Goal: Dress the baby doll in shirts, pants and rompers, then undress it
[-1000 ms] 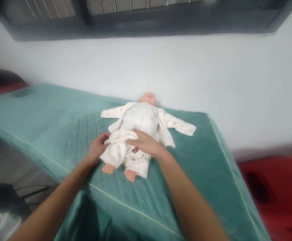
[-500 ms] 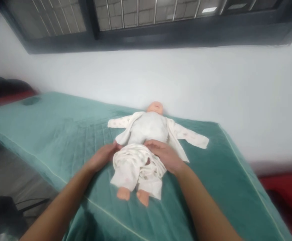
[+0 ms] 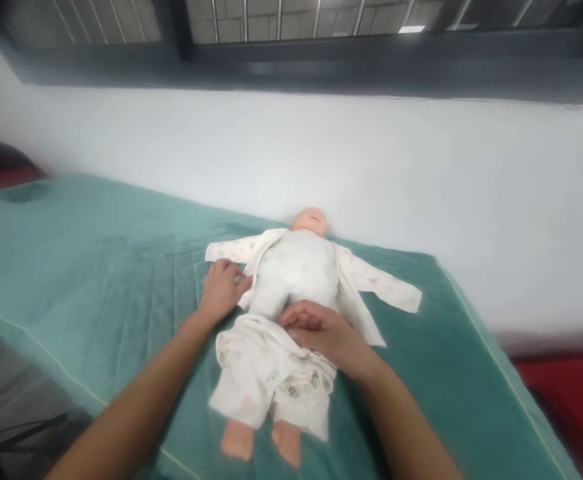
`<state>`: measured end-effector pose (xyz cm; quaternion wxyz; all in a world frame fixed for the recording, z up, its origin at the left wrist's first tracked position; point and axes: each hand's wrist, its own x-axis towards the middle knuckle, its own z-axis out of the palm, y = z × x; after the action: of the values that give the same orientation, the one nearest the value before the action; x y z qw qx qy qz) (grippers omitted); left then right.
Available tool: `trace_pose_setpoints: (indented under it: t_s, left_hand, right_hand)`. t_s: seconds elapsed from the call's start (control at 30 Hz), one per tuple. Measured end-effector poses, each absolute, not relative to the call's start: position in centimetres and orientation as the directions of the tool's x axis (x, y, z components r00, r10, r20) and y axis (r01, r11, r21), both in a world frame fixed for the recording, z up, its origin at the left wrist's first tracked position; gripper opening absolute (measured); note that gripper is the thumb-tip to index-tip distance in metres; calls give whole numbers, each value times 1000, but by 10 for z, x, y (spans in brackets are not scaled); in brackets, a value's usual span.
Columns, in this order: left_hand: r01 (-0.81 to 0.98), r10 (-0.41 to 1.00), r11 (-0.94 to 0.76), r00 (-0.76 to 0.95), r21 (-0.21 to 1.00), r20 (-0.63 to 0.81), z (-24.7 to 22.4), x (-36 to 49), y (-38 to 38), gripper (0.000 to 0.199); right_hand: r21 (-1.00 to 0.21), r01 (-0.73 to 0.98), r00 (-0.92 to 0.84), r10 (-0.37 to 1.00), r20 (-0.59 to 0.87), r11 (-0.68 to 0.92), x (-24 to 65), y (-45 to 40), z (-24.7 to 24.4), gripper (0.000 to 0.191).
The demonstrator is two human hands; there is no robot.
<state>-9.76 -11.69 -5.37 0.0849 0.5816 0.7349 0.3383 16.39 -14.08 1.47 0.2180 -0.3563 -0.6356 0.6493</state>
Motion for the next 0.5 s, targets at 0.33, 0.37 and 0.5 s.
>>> trace_pose_setpoints:
  t_s: [0.33, 0.37, 0.5]
  left_hand:
    - [705, 915, 106, -346, 701, 209, -51, -102, -121, 18]
    - [647, 895, 118, -398, 754, 202, -49, -103, -122, 19]
    - [455, 763, 90, -603, 886, 232, -46, -108, -128, 21]
  right_hand:
    - [-995, 93, -554, 832, -35, 20, 159, -146, 9, 20]
    - [-996, 59, -508, 861, 28, 67, 159, -146, 10, 19]
    - [-963, 6, -140, 954, 265, 268, 182, -125, 11, 20]
